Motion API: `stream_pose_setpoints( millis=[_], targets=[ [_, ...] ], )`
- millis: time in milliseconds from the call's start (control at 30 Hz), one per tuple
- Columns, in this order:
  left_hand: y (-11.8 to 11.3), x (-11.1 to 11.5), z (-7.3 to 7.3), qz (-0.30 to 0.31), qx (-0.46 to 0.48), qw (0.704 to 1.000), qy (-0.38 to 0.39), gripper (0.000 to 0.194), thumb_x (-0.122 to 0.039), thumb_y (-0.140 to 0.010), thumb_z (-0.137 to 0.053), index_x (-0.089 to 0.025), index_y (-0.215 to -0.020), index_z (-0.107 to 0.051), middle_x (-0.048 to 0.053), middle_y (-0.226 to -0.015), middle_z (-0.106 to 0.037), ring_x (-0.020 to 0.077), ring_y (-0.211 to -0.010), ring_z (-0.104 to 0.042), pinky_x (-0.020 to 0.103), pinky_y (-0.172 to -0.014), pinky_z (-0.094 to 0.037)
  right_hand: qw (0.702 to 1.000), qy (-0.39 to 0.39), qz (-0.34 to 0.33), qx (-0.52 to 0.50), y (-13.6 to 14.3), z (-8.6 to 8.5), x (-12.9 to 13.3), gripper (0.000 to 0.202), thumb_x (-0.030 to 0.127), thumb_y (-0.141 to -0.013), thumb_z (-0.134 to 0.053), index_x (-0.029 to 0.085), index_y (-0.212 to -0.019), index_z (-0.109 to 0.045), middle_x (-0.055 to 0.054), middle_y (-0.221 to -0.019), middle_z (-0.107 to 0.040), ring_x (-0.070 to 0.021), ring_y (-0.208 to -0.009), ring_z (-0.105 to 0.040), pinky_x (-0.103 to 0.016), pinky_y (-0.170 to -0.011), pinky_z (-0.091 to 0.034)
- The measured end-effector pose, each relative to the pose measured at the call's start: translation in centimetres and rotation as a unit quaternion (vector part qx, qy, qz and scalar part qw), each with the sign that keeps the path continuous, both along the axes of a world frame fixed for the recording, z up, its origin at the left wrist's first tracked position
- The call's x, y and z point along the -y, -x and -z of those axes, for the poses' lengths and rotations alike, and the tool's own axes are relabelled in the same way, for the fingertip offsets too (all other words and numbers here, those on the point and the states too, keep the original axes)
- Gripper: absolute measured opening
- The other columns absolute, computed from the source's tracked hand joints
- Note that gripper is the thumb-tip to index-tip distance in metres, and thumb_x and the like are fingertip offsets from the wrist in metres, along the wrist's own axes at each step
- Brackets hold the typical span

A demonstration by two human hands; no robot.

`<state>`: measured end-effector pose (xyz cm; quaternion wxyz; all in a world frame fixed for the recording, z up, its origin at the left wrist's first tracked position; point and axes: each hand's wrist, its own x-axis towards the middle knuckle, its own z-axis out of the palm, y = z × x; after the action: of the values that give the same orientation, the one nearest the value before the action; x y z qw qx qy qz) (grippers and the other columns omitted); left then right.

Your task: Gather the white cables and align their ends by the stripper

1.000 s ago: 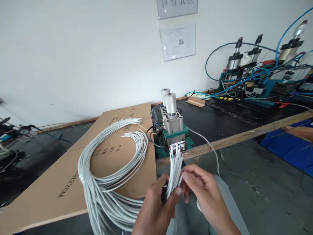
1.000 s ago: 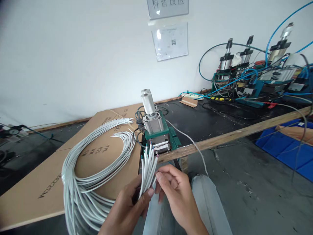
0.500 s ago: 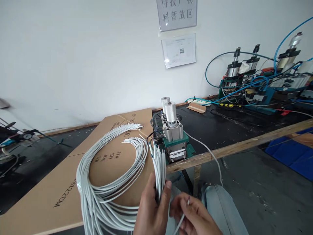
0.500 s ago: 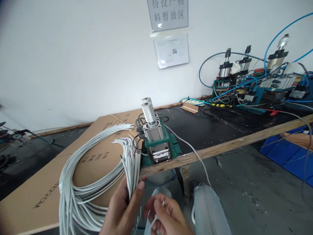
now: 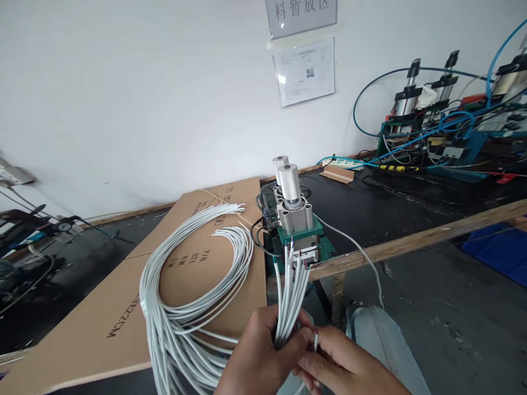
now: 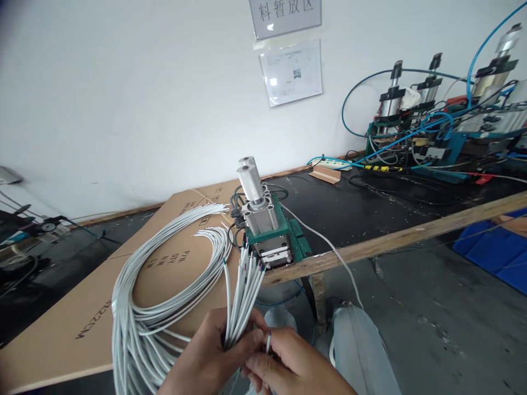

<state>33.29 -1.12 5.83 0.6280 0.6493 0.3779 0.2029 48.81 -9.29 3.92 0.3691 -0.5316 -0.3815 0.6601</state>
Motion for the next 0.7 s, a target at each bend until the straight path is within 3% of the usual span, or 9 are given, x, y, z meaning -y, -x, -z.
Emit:
stream_pose_setpoints(
  millis=[233, 400, 567, 700],
  targets=[
    [-0.2, -0.4, 0.6, 0.024, -0.036, 0.998, -0.037, 0.012, -0.029, -0.085, -0.064, -0.017, -0.083, -0.064, -0.005, -0.054, -0.057, 0.0154, -0.05, -0.063, 0.022, -0.048, -0.046, 0.99, -0.083, -0.058, 0.1, -0.2, 0.7, -1.1, 0.031, 0.05, -0.098, -0.05, 0.023, -0.083, -0.052, 0.002, -0.079, -0.055, -0.0133, -0.065, -0.051, -0.026, -0.062, -0.042],
    [-0.4, -0.3, 0.5, 0.009, -0.032, 0.999, -0.04, 0.01, -0.027, -0.081, -0.062, -0.018, -0.076, -0.06, -0.005, -0.051, -0.054, 0.0149, -0.045, -0.061, 0.022, -0.044, -0.045, 0.987, -0.118, -0.058, 0.088, -0.1, 1.0, -1.1, 0.036, 0.053, -0.1, -0.048, 0.023, -0.081, -0.053, 0.004, -0.073, -0.052, -0.0107, -0.057, -0.046, -0.026, -0.058, -0.039],
    [-0.8, -0.2, -0.1, -0.022, 0.017, 0.999, -0.038, 0.01, -0.027, -0.079, -0.059, -0.021, -0.072, -0.056, -0.006, -0.048, -0.055, 0.0142, -0.041, -0.057, 0.024, -0.045, -0.046, 0.977, -0.196, 0.021, -0.081, 0.8, 3.0, -1.4, 0.049, 0.07, -0.094, -0.054, 0.022, -0.092, -0.064, -0.001, -0.077, -0.061, -0.0166, -0.069, -0.06, -0.027, -0.065, -0.051],
    [-0.8, -0.4, -0.3, -0.028, -0.025, 0.993, -0.109, 0.011, -0.023, -0.072, -0.056, -0.022, -0.064, -0.049, -0.009, -0.047, -0.044, 0.0085, -0.043, -0.039, 0.021, -0.045, -0.031, 0.962, -0.263, 0.071, -0.01, 1.6, 4.0, -1.5, 0.059, 0.074, -0.095, -0.046, 0.022, -0.071, -0.062, -0.001, -0.061, -0.058, -0.0154, -0.054, -0.058, -0.025, -0.052, -0.046]
  ],
)
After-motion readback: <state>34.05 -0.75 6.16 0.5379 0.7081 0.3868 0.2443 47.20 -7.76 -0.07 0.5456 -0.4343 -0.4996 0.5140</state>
